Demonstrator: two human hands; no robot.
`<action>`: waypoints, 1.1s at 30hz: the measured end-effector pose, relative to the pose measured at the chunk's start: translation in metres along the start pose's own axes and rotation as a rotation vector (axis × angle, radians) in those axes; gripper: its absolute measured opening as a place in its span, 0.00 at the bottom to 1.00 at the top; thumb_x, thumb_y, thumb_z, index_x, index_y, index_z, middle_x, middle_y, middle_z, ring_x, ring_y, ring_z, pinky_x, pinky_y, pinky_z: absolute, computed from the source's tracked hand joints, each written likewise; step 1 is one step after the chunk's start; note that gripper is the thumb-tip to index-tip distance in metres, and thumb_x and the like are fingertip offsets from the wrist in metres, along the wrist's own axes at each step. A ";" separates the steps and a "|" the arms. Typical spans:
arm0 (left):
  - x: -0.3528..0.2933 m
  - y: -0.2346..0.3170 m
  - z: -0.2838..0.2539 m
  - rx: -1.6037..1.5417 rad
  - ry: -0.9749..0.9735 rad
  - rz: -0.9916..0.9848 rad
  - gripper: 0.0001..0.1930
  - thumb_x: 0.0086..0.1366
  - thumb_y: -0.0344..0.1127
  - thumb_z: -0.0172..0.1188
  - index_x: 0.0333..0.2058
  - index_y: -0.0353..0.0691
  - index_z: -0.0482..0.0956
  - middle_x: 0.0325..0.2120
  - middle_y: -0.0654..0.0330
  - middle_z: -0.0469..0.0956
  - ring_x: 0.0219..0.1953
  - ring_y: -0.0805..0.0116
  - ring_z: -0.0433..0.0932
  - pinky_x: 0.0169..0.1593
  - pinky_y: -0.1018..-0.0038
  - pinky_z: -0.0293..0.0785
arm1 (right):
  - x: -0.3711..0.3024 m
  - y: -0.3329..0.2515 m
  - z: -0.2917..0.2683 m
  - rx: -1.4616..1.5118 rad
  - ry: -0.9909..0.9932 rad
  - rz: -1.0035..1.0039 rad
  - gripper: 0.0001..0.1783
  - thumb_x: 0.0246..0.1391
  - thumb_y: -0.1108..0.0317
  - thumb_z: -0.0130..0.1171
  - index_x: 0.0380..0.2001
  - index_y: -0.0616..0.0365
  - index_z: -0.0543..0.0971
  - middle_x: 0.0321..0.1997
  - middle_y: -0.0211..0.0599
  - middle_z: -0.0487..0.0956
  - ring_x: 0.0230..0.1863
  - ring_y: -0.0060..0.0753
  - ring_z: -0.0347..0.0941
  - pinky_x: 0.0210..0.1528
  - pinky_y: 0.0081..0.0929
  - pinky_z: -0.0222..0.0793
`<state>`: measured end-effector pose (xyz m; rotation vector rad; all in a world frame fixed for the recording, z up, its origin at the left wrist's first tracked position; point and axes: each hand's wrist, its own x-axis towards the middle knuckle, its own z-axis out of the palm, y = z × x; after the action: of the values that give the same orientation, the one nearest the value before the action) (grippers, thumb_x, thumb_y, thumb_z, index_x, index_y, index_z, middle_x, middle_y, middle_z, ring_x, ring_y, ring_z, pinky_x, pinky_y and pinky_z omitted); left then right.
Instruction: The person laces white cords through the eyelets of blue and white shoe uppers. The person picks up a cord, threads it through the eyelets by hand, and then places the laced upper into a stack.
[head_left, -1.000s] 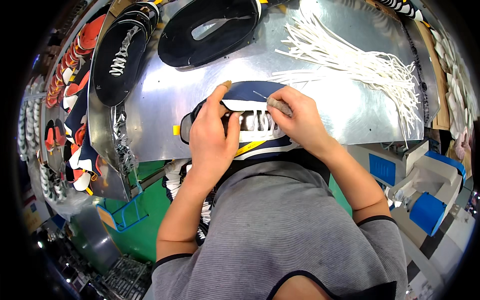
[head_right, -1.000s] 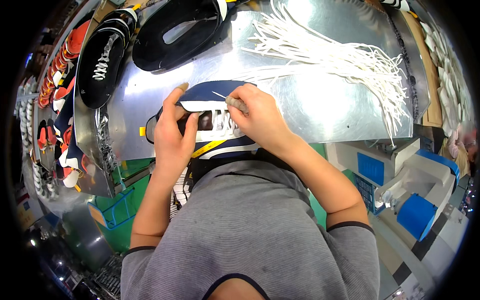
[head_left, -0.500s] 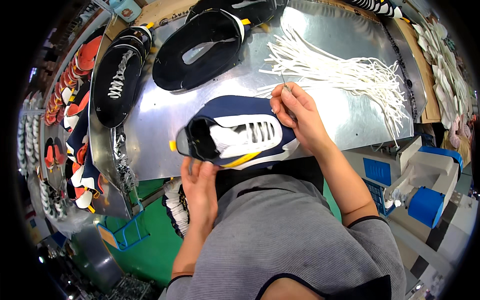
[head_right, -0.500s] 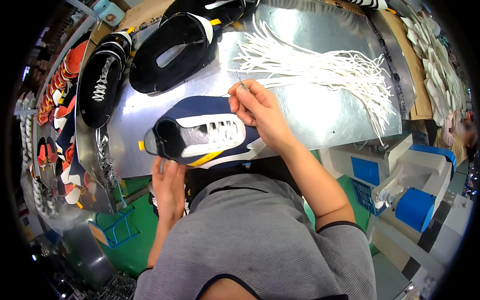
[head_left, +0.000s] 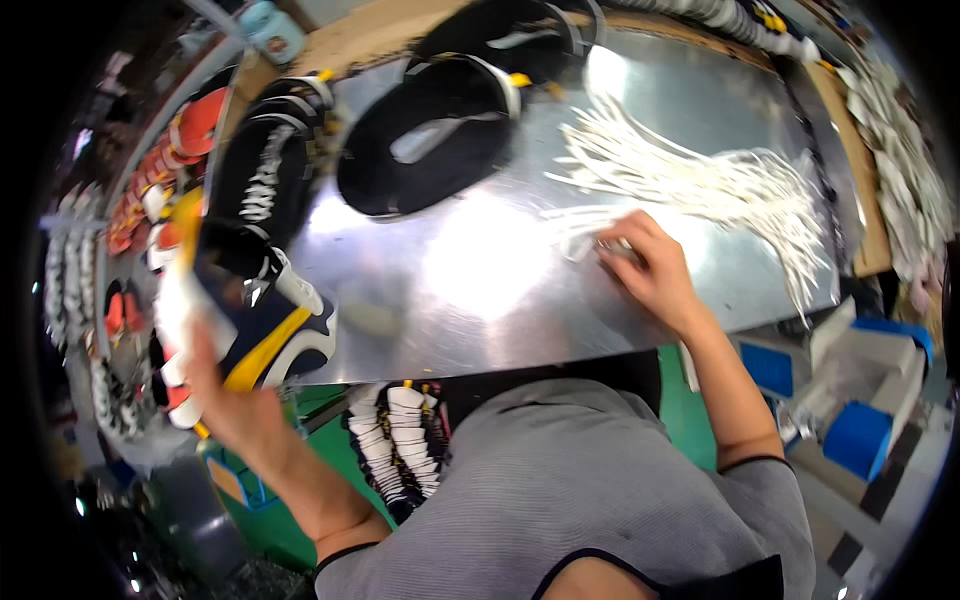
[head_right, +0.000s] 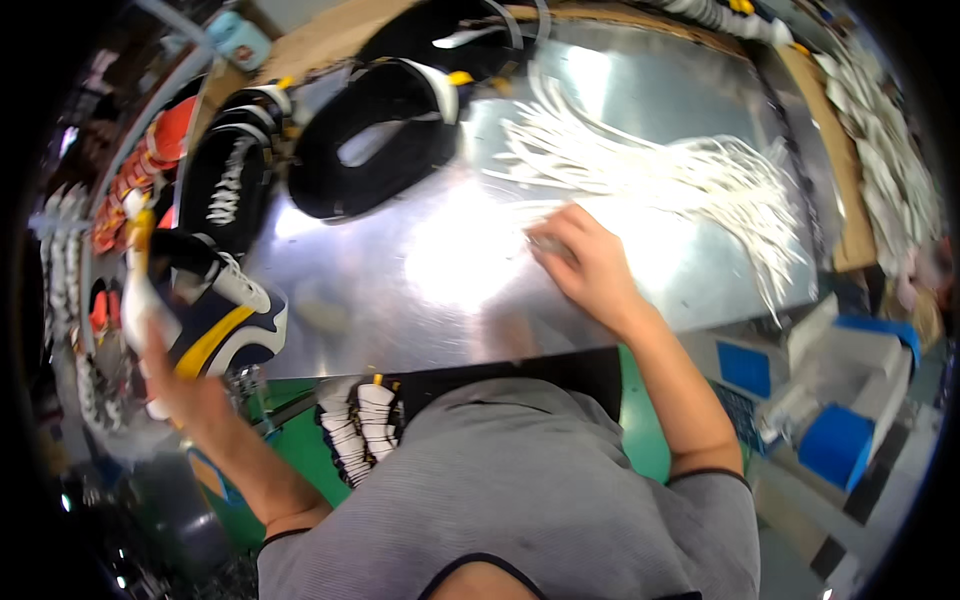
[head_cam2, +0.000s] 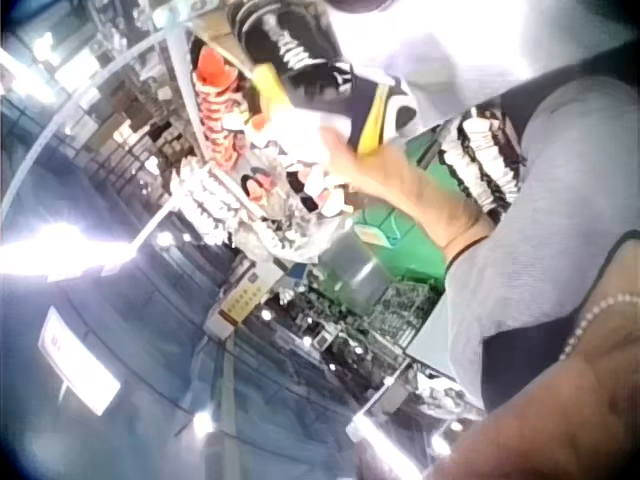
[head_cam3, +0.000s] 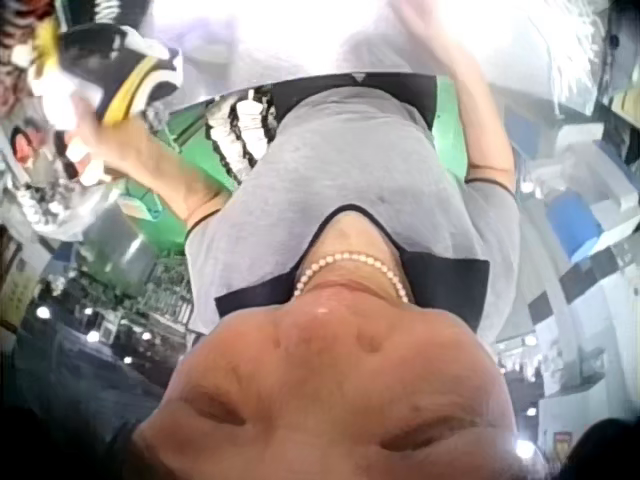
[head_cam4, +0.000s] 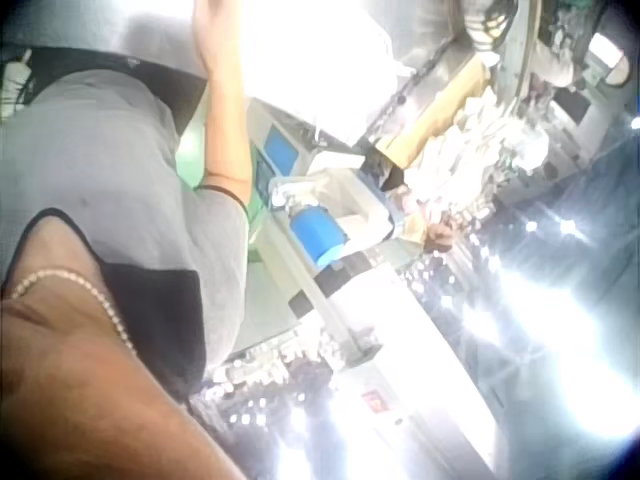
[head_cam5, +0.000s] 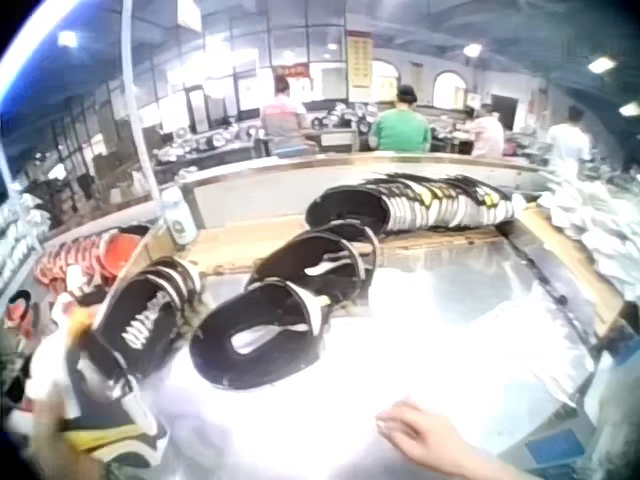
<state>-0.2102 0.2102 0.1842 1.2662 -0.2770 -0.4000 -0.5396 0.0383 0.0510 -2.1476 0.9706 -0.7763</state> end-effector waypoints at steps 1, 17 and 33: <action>0.024 -0.015 0.001 0.182 0.001 0.101 0.19 0.68 0.40 0.60 0.51 0.33 0.76 0.42 0.59 0.78 0.40 0.70 0.76 0.42 0.73 0.72 | -0.005 0.002 0.002 -0.027 0.023 -0.009 0.10 0.50 0.68 0.67 0.35 0.59 0.80 0.35 0.34 0.77 0.29 0.35 0.77 0.31 0.26 0.72; 0.281 -0.195 0.096 0.812 -0.473 0.549 0.29 0.61 0.43 0.69 0.54 0.28 0.72 0.47 0.45 0.76 0.47 0.56 0.79 0.51 0.66 0.73 | 0.023 -0.019 0.032 0.134 -0.135 0.080 0.07 0.53 0.67 0.65 0.35 0.52 0.78 0.33 0.33 0.74 0.32 0.34 0.76 0.33 0.28 0.69; 0.102 -0.134 0.023 0.624 -0.206 0.533 0.12 0.68 0.30 0.58 0.47 0.34 0.75 0.40 0.59 0.77 0.43 0.71 0.74 0.50 0.75 0.70 | -0.011 -0.042 -0.091 1.153 0.227 0.242 0.06 0.66 0.66 0.53 0.40 0.57 0.71 0.31 0.34 0.77 0.15 0.11 0.60 0.16 0.10 0.53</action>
<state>-0.1467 0.1132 0.0605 1.6873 -0.9446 0.0304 -0.5942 0.0403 0.1353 -0.9469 0.6063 -1.1017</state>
